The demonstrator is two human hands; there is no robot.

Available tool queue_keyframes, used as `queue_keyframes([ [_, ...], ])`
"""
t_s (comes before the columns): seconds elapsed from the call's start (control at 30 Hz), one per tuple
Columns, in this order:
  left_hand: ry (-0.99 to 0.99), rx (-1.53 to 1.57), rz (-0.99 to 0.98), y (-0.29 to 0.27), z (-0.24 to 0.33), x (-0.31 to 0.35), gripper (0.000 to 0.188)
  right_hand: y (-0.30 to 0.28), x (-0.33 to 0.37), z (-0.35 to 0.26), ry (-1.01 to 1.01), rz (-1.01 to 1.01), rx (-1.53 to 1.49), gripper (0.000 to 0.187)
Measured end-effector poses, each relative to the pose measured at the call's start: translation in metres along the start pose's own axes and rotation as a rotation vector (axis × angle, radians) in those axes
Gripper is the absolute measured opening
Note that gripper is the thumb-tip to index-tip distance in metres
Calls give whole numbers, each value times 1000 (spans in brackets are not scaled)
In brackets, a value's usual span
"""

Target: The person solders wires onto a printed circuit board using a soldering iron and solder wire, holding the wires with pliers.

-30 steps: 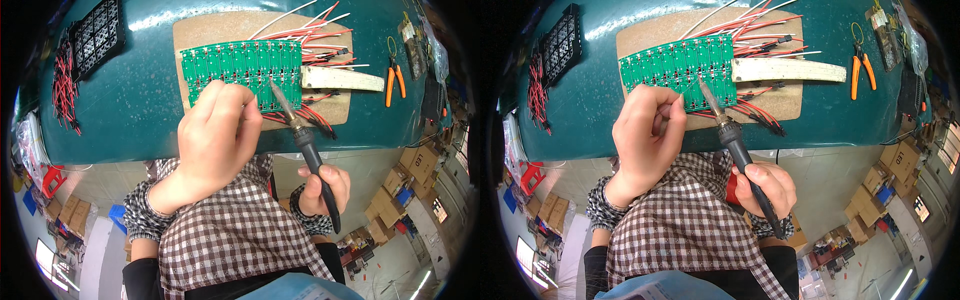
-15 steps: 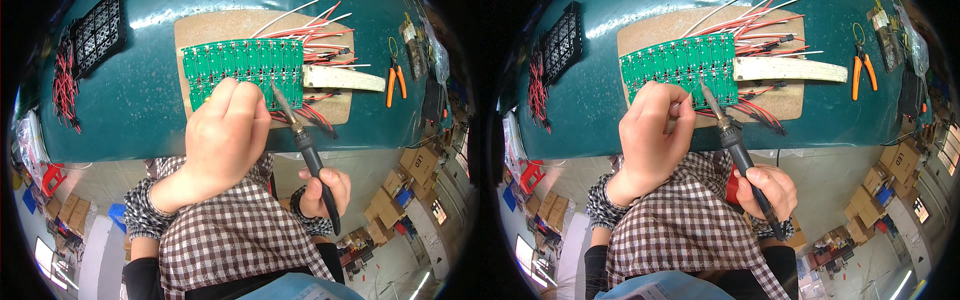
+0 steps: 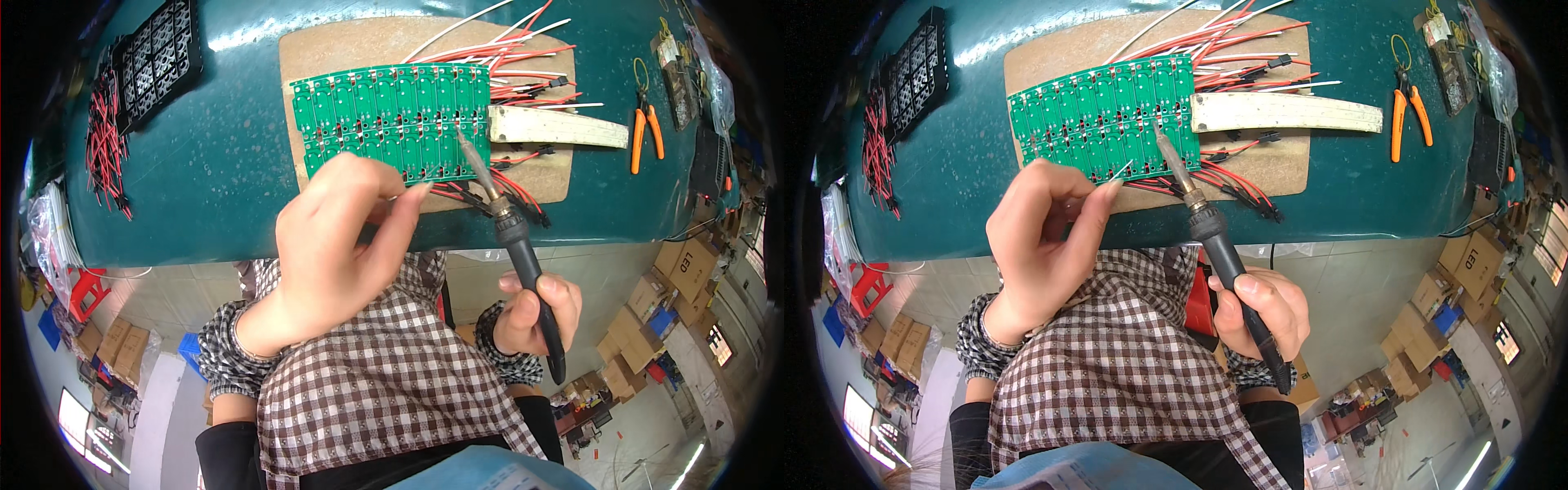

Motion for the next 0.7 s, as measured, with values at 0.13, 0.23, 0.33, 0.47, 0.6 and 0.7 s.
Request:
queue_keyframes([
  [0.13, 24, 22, 45, 5, -4, -6, 14, -3, 1, 4, -19, 3, 8, 26],
  [0.23, 23, -32, 26, 11, -7, -8, 13, -1, 2, 2, -9, 23, 52, 26],
  [0.33, 36, -82, 29, 12, -8, -9, 13, 1, 1, 2, -25, 39, 50, 26],
  [0.47, 47, -119, 32, 11, -6, -9, 12, 1, -1, 2, -31, -4, 41, 25],
  [0.6, 52, -131, 27, 12, -8, -9, 12, 2, -4, -1, -21, -55, 66, 26],
  [0.7, 45, -117, 27, 13, -7, -11, 12, 3, -5, -3, -11, -60, 59, 27],
])
Point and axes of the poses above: each hand's wrist, its own x-axis away from the middle knuckle, its own y-axis out of the palm, z = x × y, the point moved 3 cm from there along -x, towards the middle knuckle, and after that the axes turned 15 degrees about x, right-handed, at the moved point
